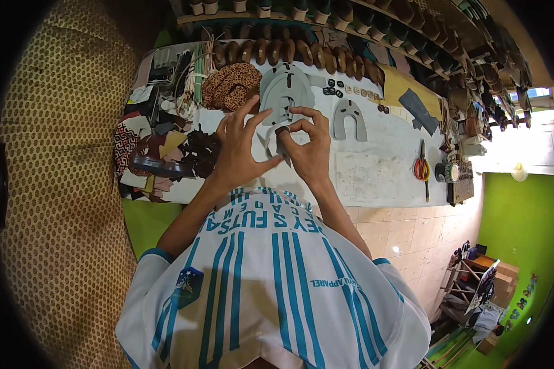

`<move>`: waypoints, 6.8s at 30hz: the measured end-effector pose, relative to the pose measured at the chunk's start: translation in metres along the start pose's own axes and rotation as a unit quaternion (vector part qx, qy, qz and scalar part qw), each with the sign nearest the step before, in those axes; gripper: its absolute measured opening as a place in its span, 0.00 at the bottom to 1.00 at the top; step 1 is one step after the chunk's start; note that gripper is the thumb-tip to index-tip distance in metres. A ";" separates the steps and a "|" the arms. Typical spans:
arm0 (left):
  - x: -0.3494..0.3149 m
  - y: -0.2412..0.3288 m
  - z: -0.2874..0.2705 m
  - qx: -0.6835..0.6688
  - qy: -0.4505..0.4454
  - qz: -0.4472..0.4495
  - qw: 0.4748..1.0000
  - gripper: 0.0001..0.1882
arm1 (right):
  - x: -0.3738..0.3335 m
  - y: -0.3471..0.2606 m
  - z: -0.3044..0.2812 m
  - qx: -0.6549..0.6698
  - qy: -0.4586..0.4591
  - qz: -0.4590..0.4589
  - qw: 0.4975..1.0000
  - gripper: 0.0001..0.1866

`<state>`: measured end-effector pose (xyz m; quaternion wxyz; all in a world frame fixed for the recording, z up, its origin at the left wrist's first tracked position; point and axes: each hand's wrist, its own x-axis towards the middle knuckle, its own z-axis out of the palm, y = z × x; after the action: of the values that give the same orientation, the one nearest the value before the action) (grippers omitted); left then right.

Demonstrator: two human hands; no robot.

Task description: Assemble and align leather components for a shoe upper on a workbench.

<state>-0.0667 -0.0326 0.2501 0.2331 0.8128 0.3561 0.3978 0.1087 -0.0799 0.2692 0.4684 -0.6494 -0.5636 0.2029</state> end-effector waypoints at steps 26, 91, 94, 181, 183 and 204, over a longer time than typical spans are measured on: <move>-0.057 -0.132 0.098 -0.007 -0.327 -0.192 0.925 0.17 | -0.041 0.207 0.032 -0.008 -0.208 0.291 0.934 0.19; -0.036 -0.127 0.102 -0.039 -0.180 0.004 0.983 0.08 | -0.044 0.194 0.054 -0.147 -0.059 -0.093 0.983 0.12; -0.025 -0.135 0.087 -0.094 -0.156 -0.048 0.982 0.10 | -0.041 0.162 0.046 -0.140 -0.050 -0.118 0.982 0.14; -0.057 -0.137 0.126 -0.039 -0.269 -0.157 0.949 0.17 | -0.026 0.207 0.023 -0.120 -0.293 0.123 0.940 0.15; -0.052 -0.144 0.139 -0.016 -0.284 -0.166 0.944 0.18 | -0.024 0.224 0.036 -0.199 -0.263 0.122 0.936 0.14; -0.099 -0.186 0.191 0.136 -0.328 0.050 0.934 0.36 | -0.073 0.256 0.081 -0.359 -0.178 -0.027 0.916 0.35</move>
<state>-0.0276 -0.0074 -0.0303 0.2043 0.9386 0.2697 0.0681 0.1630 -0.0971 -0.0035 0.1006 -0.7114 -0.6901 0.0867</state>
